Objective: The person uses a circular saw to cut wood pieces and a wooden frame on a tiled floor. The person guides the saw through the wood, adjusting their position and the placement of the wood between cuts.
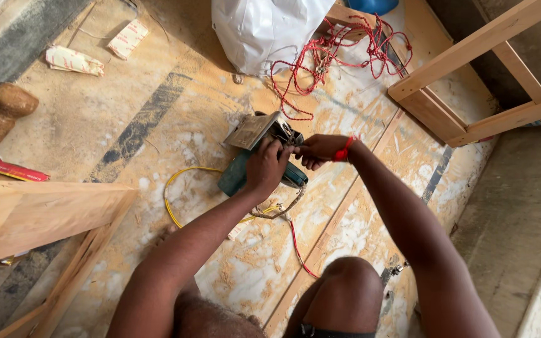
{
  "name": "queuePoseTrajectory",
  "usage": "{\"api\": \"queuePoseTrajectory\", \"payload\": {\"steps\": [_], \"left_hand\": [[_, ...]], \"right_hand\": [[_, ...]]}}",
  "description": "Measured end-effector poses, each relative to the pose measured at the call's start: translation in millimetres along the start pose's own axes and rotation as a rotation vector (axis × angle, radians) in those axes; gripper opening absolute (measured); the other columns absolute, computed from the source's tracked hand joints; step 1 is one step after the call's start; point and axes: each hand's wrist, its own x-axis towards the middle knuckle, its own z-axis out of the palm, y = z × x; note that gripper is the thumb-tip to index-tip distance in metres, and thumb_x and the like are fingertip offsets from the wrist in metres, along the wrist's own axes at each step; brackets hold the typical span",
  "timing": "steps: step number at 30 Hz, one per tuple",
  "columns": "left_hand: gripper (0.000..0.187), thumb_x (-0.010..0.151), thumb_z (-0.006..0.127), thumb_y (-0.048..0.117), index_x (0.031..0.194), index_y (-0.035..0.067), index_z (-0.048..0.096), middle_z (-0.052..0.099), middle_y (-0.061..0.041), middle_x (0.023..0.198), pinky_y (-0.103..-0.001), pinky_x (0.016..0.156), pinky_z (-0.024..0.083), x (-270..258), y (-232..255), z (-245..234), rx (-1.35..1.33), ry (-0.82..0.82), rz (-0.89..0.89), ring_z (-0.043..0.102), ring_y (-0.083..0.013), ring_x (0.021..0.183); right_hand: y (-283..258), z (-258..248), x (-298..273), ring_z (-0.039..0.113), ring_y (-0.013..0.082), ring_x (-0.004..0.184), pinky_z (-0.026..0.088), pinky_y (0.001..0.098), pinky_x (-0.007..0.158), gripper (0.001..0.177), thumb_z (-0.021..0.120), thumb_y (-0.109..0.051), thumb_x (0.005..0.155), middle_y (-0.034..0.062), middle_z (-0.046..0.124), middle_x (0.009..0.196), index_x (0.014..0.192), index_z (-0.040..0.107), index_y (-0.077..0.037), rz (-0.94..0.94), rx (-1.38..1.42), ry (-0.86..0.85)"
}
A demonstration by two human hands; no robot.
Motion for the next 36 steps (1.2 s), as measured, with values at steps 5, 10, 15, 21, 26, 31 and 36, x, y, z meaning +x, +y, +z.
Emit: {"api": "queuePoseTrajectory", "payload": {"steps": [5, 10, 15, 21, 26, 31, 36], "left_hand": [[0.042, 0.105, 0.060, 0.046, 0.087, 0.009, 0.064, 0.066, -0.013, 0.096, -0.047, 0.057, 0.054, 1.4, -9.1, 4.1, 0.109, -0.104, -0.052, 0.066, -0.0359, 0.065], [0.043, 0.102, 0.058, 0.047, 0.084, 0.009, 0.067, 0.068, -0.013, 0.097, -0.048, 0.057, 0.055, 4.0, -12.4, 5.6, 0.124, -0.105, 0.010, 0.069, -0.0354, 0.066], [0.041, 0.106, 0.053, 0.045, 0.093, 0.010, 0.070, 0.070, -0.012, 0.101, -0.049, 0.060, 0.057, 3.5, -15.3, 8.3, 0.163, -0.141, 0.029, 0.070, -0.0361, 0.071], [0.044, 0.106, 0.050, 0.048, 0.092, 0.011, 0.070, 0.072, -0.013, 0.104, -0.054, 0.068, 0.056, 3.4, -14.9, 7.0, 0.155, -0.219, -0.034, 0.070, -0.0390, 0.081], [0.040, 0.101, 0.052, 0.048, 0.093, 0.013, 0.071, 0.072, -0.011, 0.101, -0.056, 0.070, 0.054, 8.4, -13.7, 4.0, 0.193, -0.112, 0.037, 0.069, -0.0405, 0.080], [0.039, 0.104, 0.054, 0.046, 0.090, 0.013, 0.070, 0.072, -0.011, 0.098, -0.052, 0.067, 0.055, 3.4, -19.7, 7.1, 0.144, -0.120, 0.053, 0.070, -0.0386, 0.076], [0.040, 0.104, 0.054, 0.046, 0.088, 0.013, 0.068, 0.073, -0.011, 0.097, -0.052, 0.067, 0.055, -1.3, -18.1, 7.7, 0.136, -0.137, 0.037, 0.069, -0.0388, 0.077]], "right_hand": [[-15.9, -5.4, 8.4, 0.059, 0.0126, 0.070, 0.055, 0.0300, 0.065, 0.034, 0.058, -0.034, 0.104, 0.0015, 0.062, 0.079, 0.098, 0.066, -0.001, 0.104, 0.086, -0.227], [-15.0, 6.9, 0.4, 0.053, 0.0117, 0.066, 0.048, 0.0286, 0.060, 0.039, 0.064, -0.038, 0.103, 0.0012, 0.059, 0.077, 0.091, 0.065, -0.002, 0.076, -0.009, -0.009], [-19.7, 34.1, 2.2, 0.063, 0.0278, 0.069, 0.051, 0.0403, 0.066, 0.039, 0.062, -0.043, 0.099, 0.0139, 0.067, 0.080, 0.095, 0.073, -0.006, -0.008, -0.681, 0.334], [-0.3, 59.8, -10.0, 0.069, 0.0366, 0.089, 0.055, 0.0480, 0.081, 0.029, 0.056, -0.032, 0.103, 0.0172, 0.072, 0.094, 0.106, 0.070, -0.006, -0.219, -1.120, 0.678], [18.5, 60.7, -12.0, 0.063, 0.0266, 0.079, 0.052, 0.0391, 0.072, 0.029, 0.056, -0.031, 0.095, 0.0098, 0.067, 0.085, 0.097, 0.070, -0.005, -0.369, -0.296, 0.619], [45.2, 61.0, 15.4, 0.054, 0.0116, 0.069, 0.045, 0.0277, 0.064, 0.036, 0.044, -0.039, 0.102, -0.0005, 0.060, 0.080, 0.093, 0.064, -0.012, -0.074, 0.842, 0.146], [60.9, 66.6, 30.8, 0.044, 0.0108, 0.067, 0.039, 0.0285, 0.060, 0.033, 0.058, -0.040, 0.113, -0.0039, 0.049, 0.079, 0.094, 0.053, -0.013, -0.233, 0.871, 0.161]]}}
